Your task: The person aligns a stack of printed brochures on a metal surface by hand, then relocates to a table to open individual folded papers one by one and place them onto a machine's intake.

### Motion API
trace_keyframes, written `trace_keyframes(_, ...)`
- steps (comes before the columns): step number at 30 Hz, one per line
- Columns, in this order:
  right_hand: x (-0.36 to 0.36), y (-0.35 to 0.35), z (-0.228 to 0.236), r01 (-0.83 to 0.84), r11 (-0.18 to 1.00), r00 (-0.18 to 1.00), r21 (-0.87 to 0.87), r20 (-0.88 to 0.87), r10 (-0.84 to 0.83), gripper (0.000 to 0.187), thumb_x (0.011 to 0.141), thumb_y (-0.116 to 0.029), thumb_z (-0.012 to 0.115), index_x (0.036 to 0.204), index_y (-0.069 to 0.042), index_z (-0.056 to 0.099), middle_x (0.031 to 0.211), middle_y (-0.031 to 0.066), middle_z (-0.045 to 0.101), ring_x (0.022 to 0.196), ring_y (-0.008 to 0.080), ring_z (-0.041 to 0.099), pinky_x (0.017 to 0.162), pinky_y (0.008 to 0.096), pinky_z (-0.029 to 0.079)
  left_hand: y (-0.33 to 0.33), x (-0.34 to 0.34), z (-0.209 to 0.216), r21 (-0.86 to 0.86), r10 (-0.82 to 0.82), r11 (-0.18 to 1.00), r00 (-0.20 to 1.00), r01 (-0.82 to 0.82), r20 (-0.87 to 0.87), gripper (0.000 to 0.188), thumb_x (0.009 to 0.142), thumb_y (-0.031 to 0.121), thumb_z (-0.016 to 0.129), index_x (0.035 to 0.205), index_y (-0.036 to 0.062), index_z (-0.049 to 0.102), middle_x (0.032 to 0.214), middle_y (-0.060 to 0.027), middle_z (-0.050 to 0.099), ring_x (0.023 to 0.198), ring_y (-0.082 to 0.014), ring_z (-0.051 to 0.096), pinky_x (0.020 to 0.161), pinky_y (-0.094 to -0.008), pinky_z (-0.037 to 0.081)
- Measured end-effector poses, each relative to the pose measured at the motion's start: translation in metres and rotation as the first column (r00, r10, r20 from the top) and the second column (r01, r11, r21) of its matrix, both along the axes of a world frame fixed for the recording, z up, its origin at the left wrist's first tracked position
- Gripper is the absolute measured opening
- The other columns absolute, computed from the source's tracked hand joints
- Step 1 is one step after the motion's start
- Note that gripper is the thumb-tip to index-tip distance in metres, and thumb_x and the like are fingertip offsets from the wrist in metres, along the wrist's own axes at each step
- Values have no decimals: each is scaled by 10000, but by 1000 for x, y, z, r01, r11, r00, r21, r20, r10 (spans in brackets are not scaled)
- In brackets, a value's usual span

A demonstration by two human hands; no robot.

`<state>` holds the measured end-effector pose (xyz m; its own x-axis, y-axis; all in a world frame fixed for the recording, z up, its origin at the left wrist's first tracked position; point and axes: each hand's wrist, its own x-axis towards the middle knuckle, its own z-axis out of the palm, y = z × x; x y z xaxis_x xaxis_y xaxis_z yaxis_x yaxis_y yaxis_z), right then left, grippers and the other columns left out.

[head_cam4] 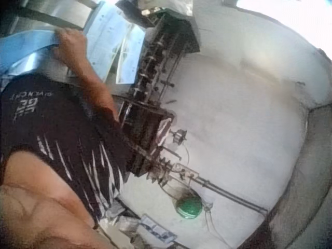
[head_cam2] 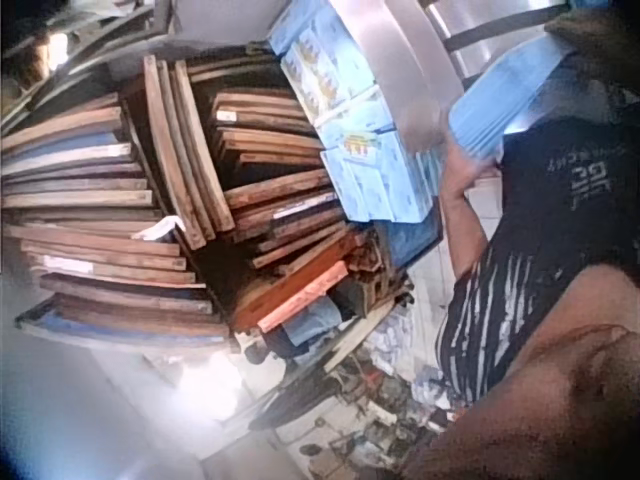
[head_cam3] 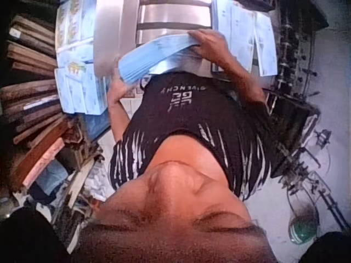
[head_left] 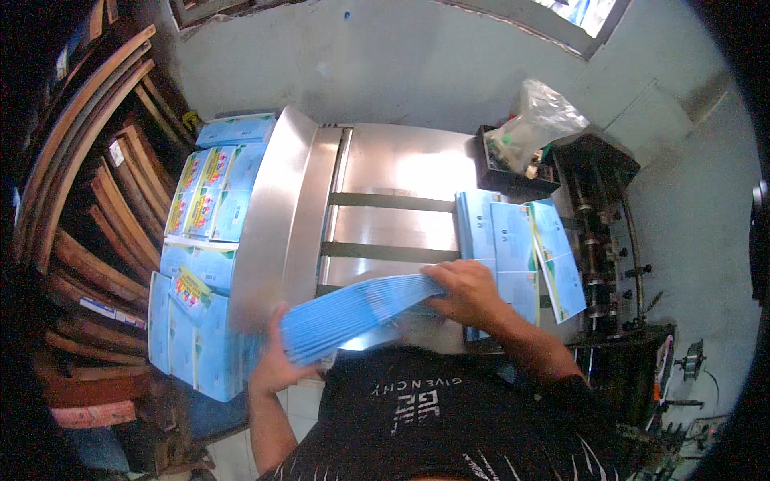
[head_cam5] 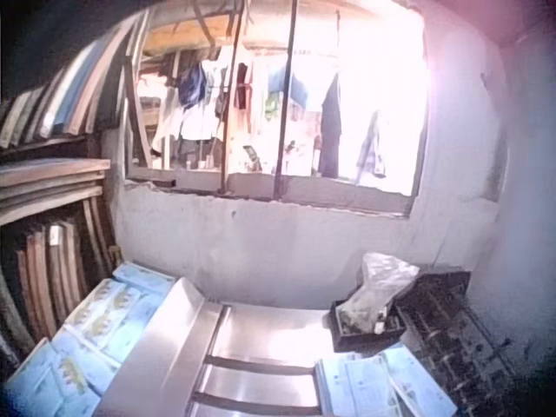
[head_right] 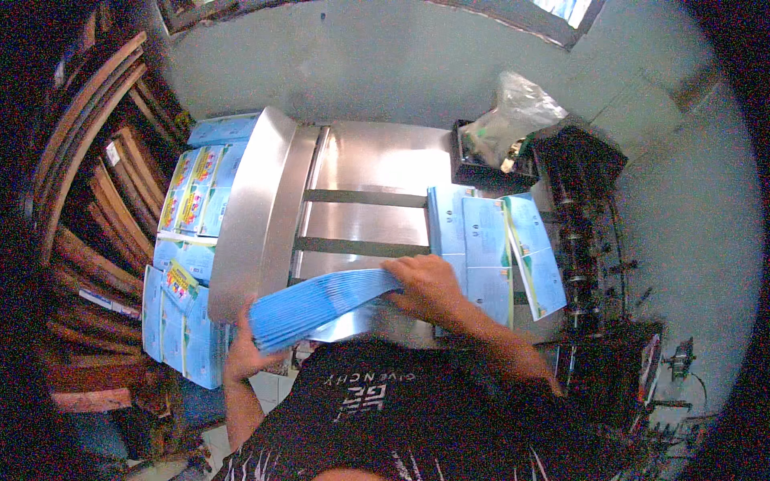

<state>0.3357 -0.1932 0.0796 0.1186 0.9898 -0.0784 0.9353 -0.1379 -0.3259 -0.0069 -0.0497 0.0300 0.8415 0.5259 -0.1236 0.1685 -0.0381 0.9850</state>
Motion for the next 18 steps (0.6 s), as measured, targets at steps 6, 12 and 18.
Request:
trace_keyframes(6, 9, 6, 2, -44, 987, 981, 157, -183, 72, 564, 669, -280, 840, 1147, -81, 615, 1064, 113, 663, 978, 261, 641, 827, 404, 494, 8, -10, -36, 237, 461, 844, 877, -481, 136, 818, 727, 109, 835, 1405, 49, 382, 1272, -117, 551, 1138, -233, 565, 969, -387, 481)
trace_keyframes(12, 32, -29, -73, 290, 951, 249, -105, -952, -181, 996, 649, -93, 825, 1479, -43, 277, 1421, 186, 438, 1328, 301, 421, 1117, 443, 333, -1, -17, -76, -161, 516, 855, 838, -492, 179, 873, 717, 126, 850, 1431, 36, 356, 1320, -116, 503, 1195, -227, 515, 993, -391, 455)
trace_keyframes(18, 18, -23, -67, 222, 963, 504, 154, -863, 22, 1063, 767, -118, 770, 1537, -65, 39, 1549, 227, 213, 1440, 330, 220, 1168, 506, 204, -25, 17, -32, -95, 563, 826, 811, -555, 161, 1080, 696, 60, 841, 1529, 66, 153, 1336, -118, 491, 1231, -229, 482, 1014, -393, 432)
